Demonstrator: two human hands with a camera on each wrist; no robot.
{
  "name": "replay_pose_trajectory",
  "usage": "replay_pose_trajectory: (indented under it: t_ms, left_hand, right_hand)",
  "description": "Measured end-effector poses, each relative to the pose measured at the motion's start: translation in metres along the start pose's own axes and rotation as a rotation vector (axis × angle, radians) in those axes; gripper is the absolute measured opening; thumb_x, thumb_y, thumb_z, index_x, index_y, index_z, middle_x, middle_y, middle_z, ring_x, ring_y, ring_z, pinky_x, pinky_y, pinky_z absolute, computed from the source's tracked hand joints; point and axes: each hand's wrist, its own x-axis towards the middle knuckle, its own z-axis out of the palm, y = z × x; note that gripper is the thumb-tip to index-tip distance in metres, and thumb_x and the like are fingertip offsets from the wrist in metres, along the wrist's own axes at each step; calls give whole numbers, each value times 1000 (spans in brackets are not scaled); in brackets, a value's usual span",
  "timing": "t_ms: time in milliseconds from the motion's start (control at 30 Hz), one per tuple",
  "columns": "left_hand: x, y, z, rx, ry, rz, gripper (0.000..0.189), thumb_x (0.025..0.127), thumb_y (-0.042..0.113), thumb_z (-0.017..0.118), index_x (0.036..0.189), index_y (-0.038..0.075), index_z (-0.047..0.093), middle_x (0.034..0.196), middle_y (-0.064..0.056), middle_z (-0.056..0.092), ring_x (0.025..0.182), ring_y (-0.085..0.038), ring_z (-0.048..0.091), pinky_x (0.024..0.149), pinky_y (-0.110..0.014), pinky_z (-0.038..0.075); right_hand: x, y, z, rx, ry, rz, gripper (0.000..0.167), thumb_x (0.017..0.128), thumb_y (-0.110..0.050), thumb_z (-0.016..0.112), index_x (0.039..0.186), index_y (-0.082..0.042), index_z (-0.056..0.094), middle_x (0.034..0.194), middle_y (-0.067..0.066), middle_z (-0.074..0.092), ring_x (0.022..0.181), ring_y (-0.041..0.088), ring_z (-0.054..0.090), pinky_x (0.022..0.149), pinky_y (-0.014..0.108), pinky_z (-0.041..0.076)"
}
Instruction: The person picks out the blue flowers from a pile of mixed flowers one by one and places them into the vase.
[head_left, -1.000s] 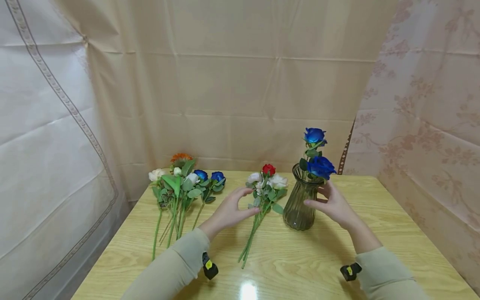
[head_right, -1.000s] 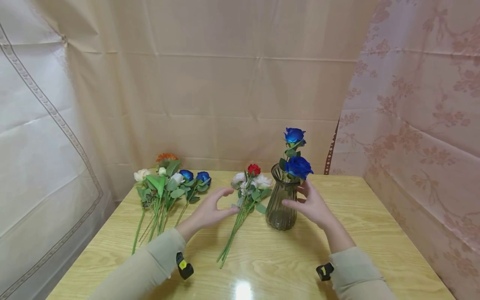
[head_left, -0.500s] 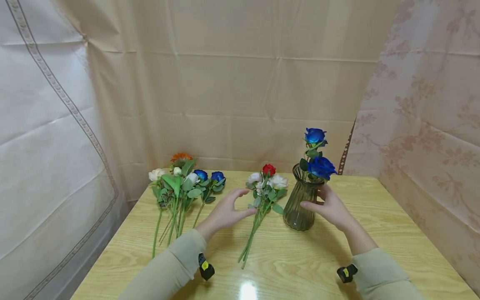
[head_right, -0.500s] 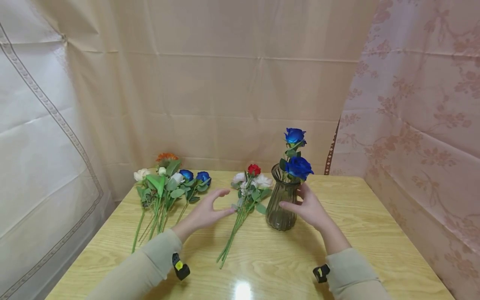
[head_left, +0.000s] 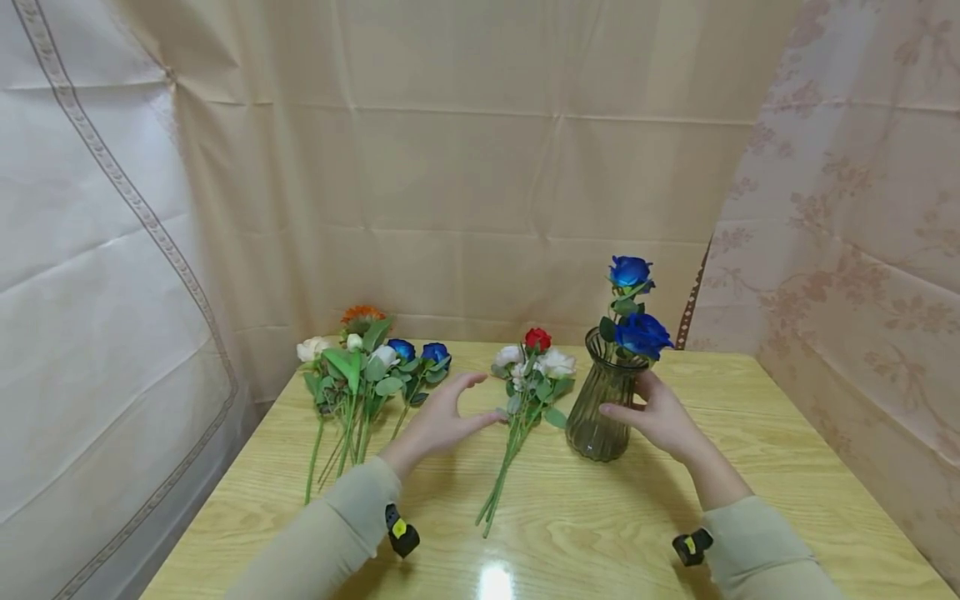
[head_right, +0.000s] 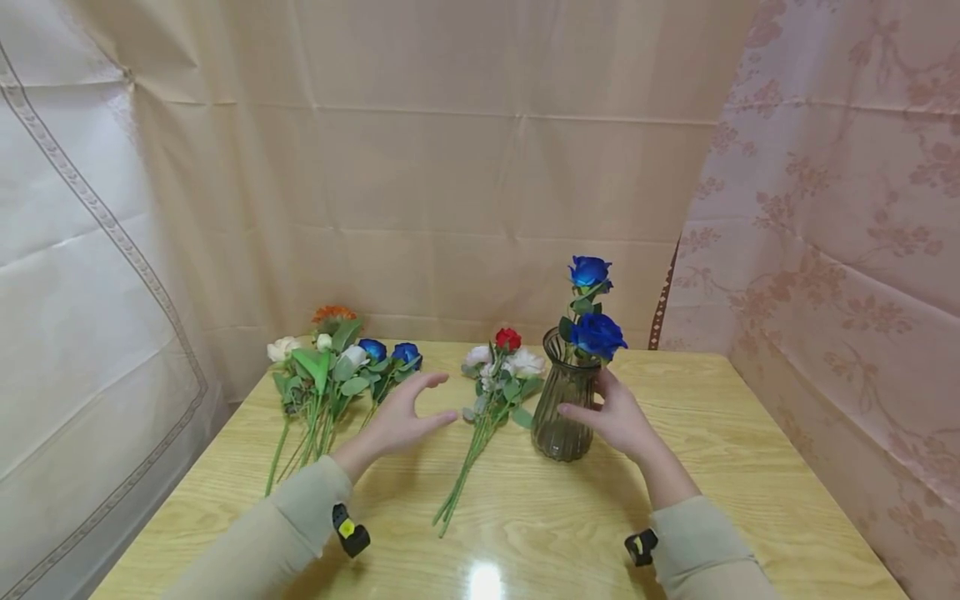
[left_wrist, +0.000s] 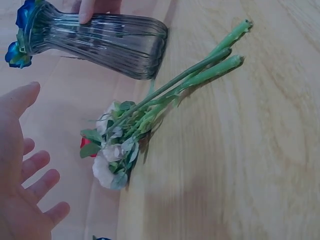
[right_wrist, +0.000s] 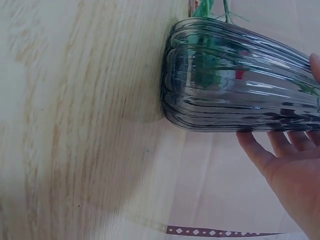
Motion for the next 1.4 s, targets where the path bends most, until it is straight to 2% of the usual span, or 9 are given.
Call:
replay_pose_trajectory:
  t_ms: [133, 267, 600, 767, 867, 1000, 1200, 1400]
  left_hand:
    - [0, -1, -8, 41, 37, 25, 70, 92, 52, 72, 149, 17, 51, 149, -2, 51, 135, -26, 49, 107, -50, 42]
    - [0, 1, -17, 90, 68, 27, 70, 92, 52, 72, 149, 17, 51, 149, -2, 51, 136, -25, 48, 108, -49, 42]
    - [0, 11, -44, 151, 104, 44, 73, 93, 53, 71, 151, 15, 48, 151, -6, 49, 137, -30, 46, 107, -53, 41]
    - [4, 15, -54, 269, 124, 58, 77, 92, 58, 69, 152, 15, 46, 150, -8, 49, 136, -32, 47, 106, -55, 42]
    - [4, 16, -60, 334, 143, 35, 79, 91, 59, 70, 151, 14, 47, 149, -10, 50, 134, -34, 49, 104, -55, 44]
    - [5, 13, -67, 358, 147, -30, 82, 90, 61, 70, 153, 15, 44, 151, -11, 47, 133, -35, 49, 103, -56, 45]
    - [5, 5, -71, 366, 90, -144, 91, 89, 66, 67, 157, 15, 36, 155, -17, 41, 134, -40, 48, 101, -59, 45]
    - [3, -8, -67, 380, 36, -220, 96, 89, 63, 69, 159, 10, 32, 155, -23, 40, 136, -42, 45, 101, -59, 45]
  right_hand:
    - [0, -2, 1, 0, -3, -9, 86, 92, -27, 79, 156, 0, 29, 150, 27, 42, 136, 47, 43, 102, 63, 43]
    - [3, -3, 2, -22, 2, -5, 87, 91, -28, 80, 156, -1, 30, 149, 26, 44, 135, 47, 44, 102, 63, 43]
    - [5, -4, 2, -57, -10, 7, 91, 90, -29, 81, 157, 1, 26, 150, 28, 41, 135, 50, 43, 100, 63, 44]
    - [0, -2, -3, -75, 4, 27, 92, 90, -30, 81, 157, 0, 26, 150, 28, 41, 134, 50, 43, 100, 63, 45]
    - [-1, 0, -4, -79, -1, 30, 93, 90, -32, 81, 157, 0, 26, 149, 28, 41, 134, 50, 43, 100, 62, 45]
    - [0, 1, -3, -65, -7, 33, 93, 89, -34, 81, 157, -1, 26, 149, 27, 41, 134, 49, 43, 98, 61, 47]
    - [2, 4, -2, -48, -16, 34, 94, 90, -33, 81, 158, -3, 24, 150, 27, 40, 135, 49, 43, 97, 61, 48]
    - [1, 4, -2, -40, -18, 28, 94, 90, -27, 81, 159, -2, 22, 150, 28, 39, 135, 49, 42, 97, 61, 48]
